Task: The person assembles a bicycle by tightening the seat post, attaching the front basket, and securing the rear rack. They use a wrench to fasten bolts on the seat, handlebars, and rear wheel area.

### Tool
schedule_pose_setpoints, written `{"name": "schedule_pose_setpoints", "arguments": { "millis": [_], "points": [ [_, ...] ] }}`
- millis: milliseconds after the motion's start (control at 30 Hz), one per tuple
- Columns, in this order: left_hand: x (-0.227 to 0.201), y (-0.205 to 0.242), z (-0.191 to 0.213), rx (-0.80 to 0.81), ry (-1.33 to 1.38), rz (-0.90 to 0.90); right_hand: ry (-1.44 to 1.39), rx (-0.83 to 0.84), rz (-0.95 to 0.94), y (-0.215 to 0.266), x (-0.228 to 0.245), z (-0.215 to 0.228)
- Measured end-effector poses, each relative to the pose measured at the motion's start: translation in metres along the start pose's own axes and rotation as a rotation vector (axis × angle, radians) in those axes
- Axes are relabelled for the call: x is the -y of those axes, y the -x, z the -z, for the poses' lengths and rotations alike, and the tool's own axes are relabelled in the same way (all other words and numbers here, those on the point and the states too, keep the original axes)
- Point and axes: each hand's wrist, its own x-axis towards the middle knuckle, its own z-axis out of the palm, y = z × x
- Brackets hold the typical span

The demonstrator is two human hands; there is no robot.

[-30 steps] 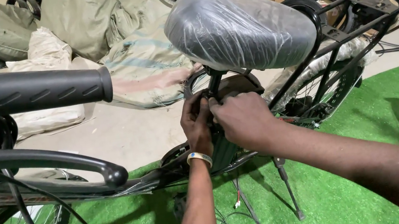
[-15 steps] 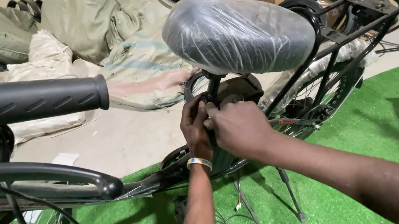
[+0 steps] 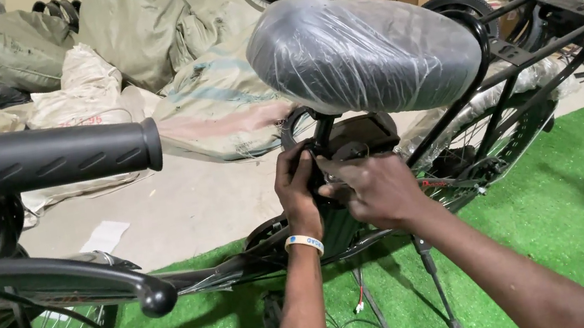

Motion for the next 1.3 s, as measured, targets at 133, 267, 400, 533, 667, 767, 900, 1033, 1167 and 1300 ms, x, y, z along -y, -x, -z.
{"name": "schedule_pose_setpoints", "arguments": {
  "millis": [133, 267, 400, 533, 667, 767, 900, 1033, 1167, 1300],
  "points": [
    [0.007, -0.006, 0.005, 0.005, 0.001, -0.014, -0.046, 0.013, 0.022, -0.011, 0.011, 0.029],
    [-0.013, 0.003, 0.001, 0.012, -0.027, 0.01, 0.07, -0.035, 0.107, -0.021, 0.017, 0.044],
    [0.018, -0.014, 0.012, -0.001, -0.013, 0.001, 0.037, 0.032, 0.063, -0.011, 0.016, 0.05],
    [0.012, -0.01, 0.005, 0.004, -0.02, -0.026, 0.105, 0.127, 0.001, -0.011, 0.013, 0.037],
    [0.012, -0.007, 0.006, -0.005, -0.001, 0.01, 0.144, 0.036, 0.088, -0.016, 0.022, 0.041],
    [0.016, -0.011, 0.004, -0.016, 0.027, 0.013, 0.054, -0.034, 0.047, -0.013, 0.004, 0.016],
    [0.013, -0.006, 0.004, -0.015, 0.016, 0.008, -0.269, -0.235, 0.023, -0.004, -0.004, -0.004],
    [0.015, -0.009, -0.001, -0.027, 0.024, -0.025, -0.506, -0.425, -0.091, -0.008, 0.0, -0.042],
    [0.015, -0.01, 0.0, -0.019, 0.015, -0.045, -1.027, -0.603, -0.224, -0.011, 0.022, -0.059],
    [0.022, -0.014, 0.005, 0.005, -0.002, -0.064, -1.422, -0.751, -0.247, -0.016, 0.042, -0.072]
  ]
}}
